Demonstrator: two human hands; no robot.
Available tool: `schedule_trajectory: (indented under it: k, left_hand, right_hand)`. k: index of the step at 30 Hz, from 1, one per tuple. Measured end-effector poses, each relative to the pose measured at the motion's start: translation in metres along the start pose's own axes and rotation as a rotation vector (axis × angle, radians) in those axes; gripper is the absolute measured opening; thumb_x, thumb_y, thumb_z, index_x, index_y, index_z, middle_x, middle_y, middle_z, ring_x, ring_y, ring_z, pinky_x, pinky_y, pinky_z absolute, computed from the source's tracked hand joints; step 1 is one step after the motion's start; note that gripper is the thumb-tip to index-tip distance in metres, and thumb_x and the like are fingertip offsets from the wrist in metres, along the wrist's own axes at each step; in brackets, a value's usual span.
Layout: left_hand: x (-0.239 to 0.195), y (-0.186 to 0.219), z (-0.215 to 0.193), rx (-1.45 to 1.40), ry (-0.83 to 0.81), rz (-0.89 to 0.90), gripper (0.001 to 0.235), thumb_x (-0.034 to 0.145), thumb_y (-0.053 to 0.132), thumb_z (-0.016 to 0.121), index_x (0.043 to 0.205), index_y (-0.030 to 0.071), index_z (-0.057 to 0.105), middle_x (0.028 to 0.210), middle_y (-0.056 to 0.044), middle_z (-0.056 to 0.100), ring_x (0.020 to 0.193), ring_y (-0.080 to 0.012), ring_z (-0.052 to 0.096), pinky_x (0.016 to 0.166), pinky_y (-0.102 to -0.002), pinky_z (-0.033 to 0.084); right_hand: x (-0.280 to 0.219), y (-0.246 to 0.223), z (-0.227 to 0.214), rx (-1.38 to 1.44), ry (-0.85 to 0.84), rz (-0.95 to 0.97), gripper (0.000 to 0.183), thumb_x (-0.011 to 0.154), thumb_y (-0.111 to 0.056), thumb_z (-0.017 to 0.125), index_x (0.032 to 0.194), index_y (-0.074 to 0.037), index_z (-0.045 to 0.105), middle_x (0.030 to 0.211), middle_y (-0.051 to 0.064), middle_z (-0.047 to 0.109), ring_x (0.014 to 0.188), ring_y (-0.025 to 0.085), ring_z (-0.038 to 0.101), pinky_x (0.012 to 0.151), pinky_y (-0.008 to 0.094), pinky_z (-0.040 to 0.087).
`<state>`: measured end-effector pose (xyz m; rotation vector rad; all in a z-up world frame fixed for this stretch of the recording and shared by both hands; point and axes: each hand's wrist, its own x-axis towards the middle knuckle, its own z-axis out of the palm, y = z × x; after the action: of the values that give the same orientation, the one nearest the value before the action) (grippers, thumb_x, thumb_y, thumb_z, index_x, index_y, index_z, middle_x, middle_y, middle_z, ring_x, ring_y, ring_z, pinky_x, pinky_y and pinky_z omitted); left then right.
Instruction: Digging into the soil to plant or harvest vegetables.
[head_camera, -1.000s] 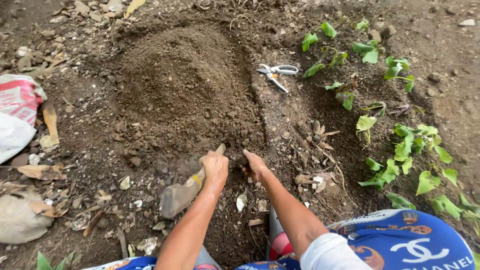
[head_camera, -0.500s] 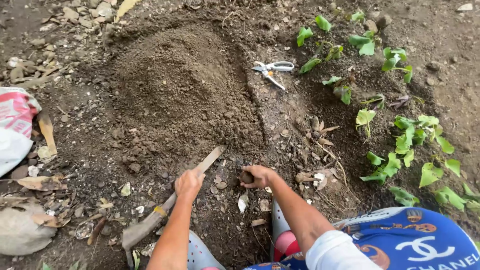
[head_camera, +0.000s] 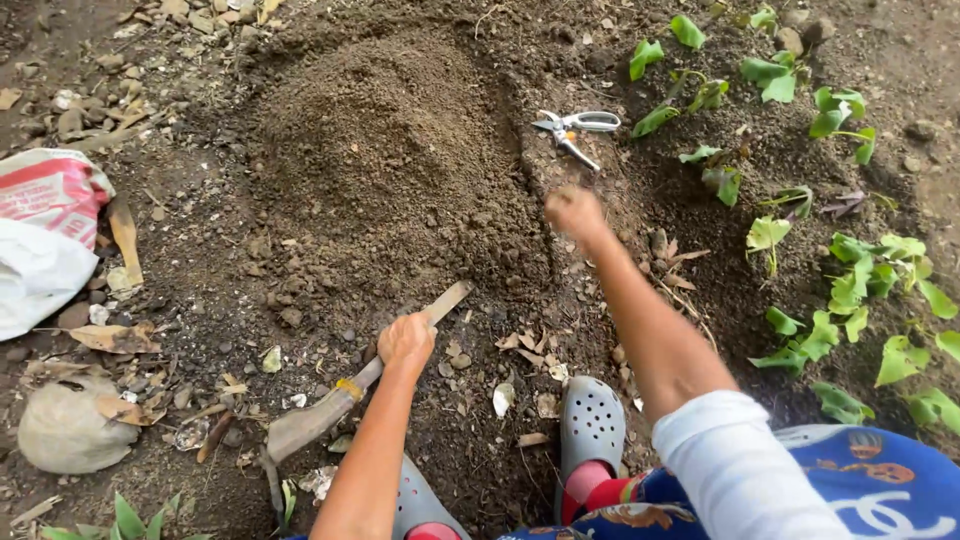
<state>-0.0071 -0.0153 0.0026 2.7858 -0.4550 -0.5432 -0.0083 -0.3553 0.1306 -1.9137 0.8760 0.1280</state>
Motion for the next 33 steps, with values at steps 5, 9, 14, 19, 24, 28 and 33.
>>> schedule_trajectory:
  k: [5,9,14,19,24,28,33]
  left_hand:
    - [-0.003,0.001,0.007,0.000,-0.051,-0.027,0.027,0.089,0.029,0.071,0.112,0.016,0.076,0.099,-0.019,0.075,0.095,-0.0375,0.074,0.088,-0.051,0.057]
    - [0.001,-0.003,0.017,0.020,-0.032,0.007,0.028,0.089,0.033,0.072,0.110,0.015,0.077,0.101,-0.021,0.074,0.096,-0.0401,0.072,0.088,-0.051,0.057]
    - [-0.004,-0.002,0.008,0.027,0.059,0.104,0.027,0.085,0.027,0.071,0.107,0.012,0.077,0.094,-0.023,0.073,0.088,-0.0408,0.072,0.081,-0.051,0.058]
    - [0.008,0.009,0.002,0.178,0.045,0.201,0.019,0.091,0.011,0.060,0.098,0.007,0.078,0.091,-0.026,0.072,0.078,-0.0372,0.075,0.070,-0.048,0.061]
    - [-0.011,0.040,-0.058,0.183,0.051,0.266,0.019,0.086,0.007,0.059,0.085,0.005,0.078,0.082,-0.026,0.072,0.074,-0.0369,0.074,0.066,-0.049,0.060]
    - [-0.016,0.060,-0.091,0.181,-0.004,0.229,0.022,0.088,0.006,0.058,0.081,0.004,0.078,0.084,-0.022,0.074,0.074,-0.0334,0.075,0.068,-0.048,0.060]
    - [-0.020,0.073,-0.124,0.272,0.003,0.194,0.019,0.089,0.007,0.061,0.088,0.008,0.081,0.088,-0.017,0.078,0.079,-0.0289,0.077,0.074,-0.045,0.061]
  right_hand:
    - [0.036,0.126,0.096,-0.287,-0.058,-0.156,0.087,0.081,-0.026,0.084,0.154,-0.015,0.039,0.154,0.019,0.041,0.136,0.038,0.050,0.116,0.046,0.043]
    - [0.025,0.121,0.132,-0.588,-0.078,-0.287,0.114,0.068,-0.018,0.094,0.158,-0.029,0.025,0.167,0.010,0.017,0.136,0.052,0.037,0.115,0.053,0.039]
    - [0.032,0.139,0.151,-0.533,0.019,-0.275,0.104,0.066,-0.019,0.094,0.152,-0.026,0.035,0.157,0.017,0.032,0.129,0.053,0.043,0.109,0.055,0.044]
    - [0.051,0.170,0.149,-0.468,-0.069,-0.231,0.082,0.074,-0.021,0.090,0.146,-0.019,0.048,0.142,0.021,0.049,0.124,0.044,0.056,0.108,0.047,0.049]
    - [0.078,0.179,0.132,-0.167,-0.134,-0.168,0.044,0.085,-0.009,0.076,0.128,-0.010,0.067,0.116,0.017,0.075,0.101,0.030,0.072,0.095,0.039,0.058]
    - [0.084,0.149,0.109,-0.024,-0.141,-0.274,0.040,0.087,-0.015,0.079,0.125,-0.007,0.071,0.118,0.010,0.071,0.101,0.020,0.065,0.089,0.037,0.049]
    - [0.066,0.085,0.078,-0.266,-0.037,-0.158,0.047,0.092,-0.036,0.078,0.125,-0.005,0.069,0.091,0.015,0.075,0.074,0.021,0.068,0.071,0.037,0.053]
